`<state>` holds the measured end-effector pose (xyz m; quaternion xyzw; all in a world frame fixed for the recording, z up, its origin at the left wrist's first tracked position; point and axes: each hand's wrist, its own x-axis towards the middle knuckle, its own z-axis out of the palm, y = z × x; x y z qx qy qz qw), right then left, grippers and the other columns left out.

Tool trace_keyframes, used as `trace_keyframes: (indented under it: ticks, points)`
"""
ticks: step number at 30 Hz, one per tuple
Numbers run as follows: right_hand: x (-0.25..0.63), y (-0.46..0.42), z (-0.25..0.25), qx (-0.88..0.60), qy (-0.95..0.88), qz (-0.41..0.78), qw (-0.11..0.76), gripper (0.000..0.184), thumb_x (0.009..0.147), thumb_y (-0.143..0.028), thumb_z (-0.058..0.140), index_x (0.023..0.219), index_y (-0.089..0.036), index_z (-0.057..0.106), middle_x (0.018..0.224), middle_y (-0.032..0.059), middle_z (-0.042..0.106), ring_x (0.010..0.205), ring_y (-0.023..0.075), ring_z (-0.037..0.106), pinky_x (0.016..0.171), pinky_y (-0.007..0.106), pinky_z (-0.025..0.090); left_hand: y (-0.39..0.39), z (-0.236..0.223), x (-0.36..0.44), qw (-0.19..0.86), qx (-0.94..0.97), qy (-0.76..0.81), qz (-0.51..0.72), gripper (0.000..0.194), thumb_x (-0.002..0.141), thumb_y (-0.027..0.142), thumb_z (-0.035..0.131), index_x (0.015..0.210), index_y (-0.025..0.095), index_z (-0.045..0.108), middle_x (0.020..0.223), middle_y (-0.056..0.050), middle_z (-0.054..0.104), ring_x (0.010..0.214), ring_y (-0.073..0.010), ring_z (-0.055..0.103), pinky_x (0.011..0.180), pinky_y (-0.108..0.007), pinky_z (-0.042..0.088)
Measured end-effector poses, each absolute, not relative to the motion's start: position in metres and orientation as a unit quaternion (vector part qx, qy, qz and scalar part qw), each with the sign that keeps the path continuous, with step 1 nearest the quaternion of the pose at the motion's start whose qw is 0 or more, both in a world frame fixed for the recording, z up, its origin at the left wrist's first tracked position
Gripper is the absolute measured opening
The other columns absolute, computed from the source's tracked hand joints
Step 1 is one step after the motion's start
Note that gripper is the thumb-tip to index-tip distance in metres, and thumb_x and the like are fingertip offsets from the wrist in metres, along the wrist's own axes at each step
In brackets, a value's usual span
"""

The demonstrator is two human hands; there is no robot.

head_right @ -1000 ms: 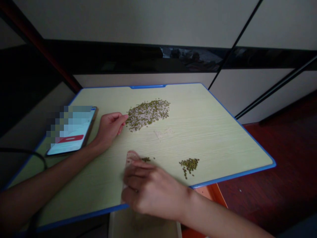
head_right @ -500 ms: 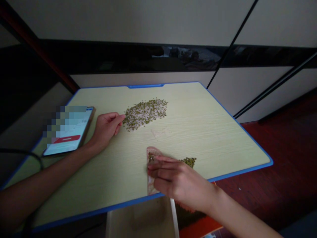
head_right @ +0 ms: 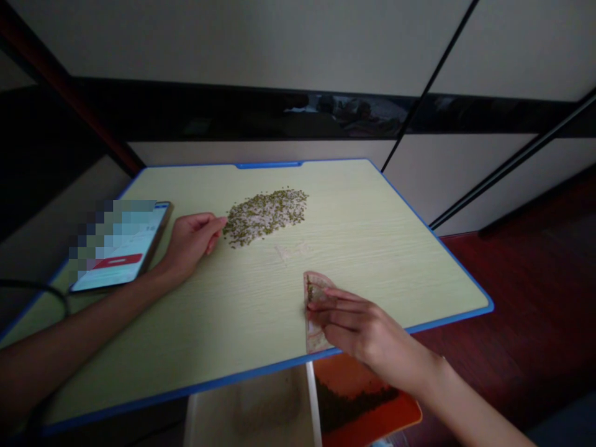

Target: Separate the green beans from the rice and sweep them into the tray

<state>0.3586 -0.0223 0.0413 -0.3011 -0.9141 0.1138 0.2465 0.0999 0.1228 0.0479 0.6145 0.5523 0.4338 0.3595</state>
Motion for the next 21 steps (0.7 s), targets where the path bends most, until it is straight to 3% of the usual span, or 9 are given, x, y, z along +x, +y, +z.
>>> trace_keyframes:
  ticks: [13,21]
  points:
    - [0.381,-0.024,0.051,-0.309,-0.923,0.076,0.217,0.033,0.095,-0.016,0.034,0.078,-0.012,0.062,0.101,0.0130,0.071,0.105,0.0176,0.063,0.100,0.035,0.046,0.127,0.045,0.098,0.360,0.611,0.552,0.438,0.029,0.070,0.025,0.056,0.044,0.019,0.045,0.032,0.007,0.036,0.033,-0.0063,0.031,0.038,-0.021,0.023]
    - [0.385,-0.023,0.050,-0.296,-0.921,0.050,0.248,0.032,0.096,-0.016,0.031,0.093,-0.013,0.064,0.098,0.0107,0.072,0.102,0.0157,0.064,0.097,0.034,0.048,0.126,0.046,0.099,0.350,0.615,0.562,0.427,0.029,0.071,0.024,0.055,0.044,0.018,0.044,0.031,0.006,0.036,0.033,-0.0060,0.031,0.039,-0.021,0.023]
